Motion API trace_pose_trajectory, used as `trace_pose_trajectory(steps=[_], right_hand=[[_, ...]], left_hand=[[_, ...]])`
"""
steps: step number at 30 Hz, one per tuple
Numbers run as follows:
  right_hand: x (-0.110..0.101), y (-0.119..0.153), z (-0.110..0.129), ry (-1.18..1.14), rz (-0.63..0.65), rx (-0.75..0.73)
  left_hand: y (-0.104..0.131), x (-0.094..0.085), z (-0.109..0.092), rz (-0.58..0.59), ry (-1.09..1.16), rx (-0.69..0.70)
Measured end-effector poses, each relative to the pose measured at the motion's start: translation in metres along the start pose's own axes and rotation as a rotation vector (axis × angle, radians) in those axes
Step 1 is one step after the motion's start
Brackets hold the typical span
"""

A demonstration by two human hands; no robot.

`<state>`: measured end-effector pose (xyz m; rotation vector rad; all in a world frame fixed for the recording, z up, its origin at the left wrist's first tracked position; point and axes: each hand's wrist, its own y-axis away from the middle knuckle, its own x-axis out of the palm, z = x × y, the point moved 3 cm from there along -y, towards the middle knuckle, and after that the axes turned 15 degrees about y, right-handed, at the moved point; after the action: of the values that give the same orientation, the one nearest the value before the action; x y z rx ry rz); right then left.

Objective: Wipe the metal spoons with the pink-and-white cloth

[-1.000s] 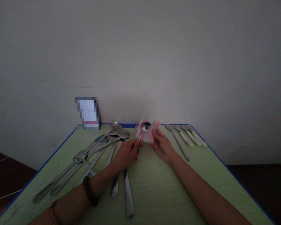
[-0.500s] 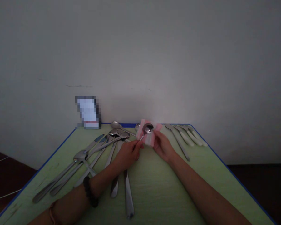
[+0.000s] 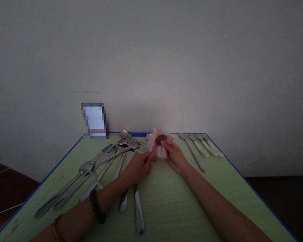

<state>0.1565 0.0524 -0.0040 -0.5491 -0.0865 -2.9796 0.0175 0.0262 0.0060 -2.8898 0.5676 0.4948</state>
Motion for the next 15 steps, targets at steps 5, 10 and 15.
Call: trace_pose_trajectory(steps=[5,10,15], right_hand=[[-0.0021,-0.0008,-0.0006,-0.035,-0.071,-0.016],[-0.0052,-0.0051,-0.0018,-0.081,-0.146,-0.048],[-0.0087,-0.0065,0.0023,-0.188,-0.106,-0.022]], left_hand=[[0.0016,0.0014,-0.0010,0.034,0.027,-0.012],[0.0017,0.0012,-0.0016,0.043,0.011,-0.031],[-0.0005,-0.0008,0.0027,-0.018,0.023,-0.025]])
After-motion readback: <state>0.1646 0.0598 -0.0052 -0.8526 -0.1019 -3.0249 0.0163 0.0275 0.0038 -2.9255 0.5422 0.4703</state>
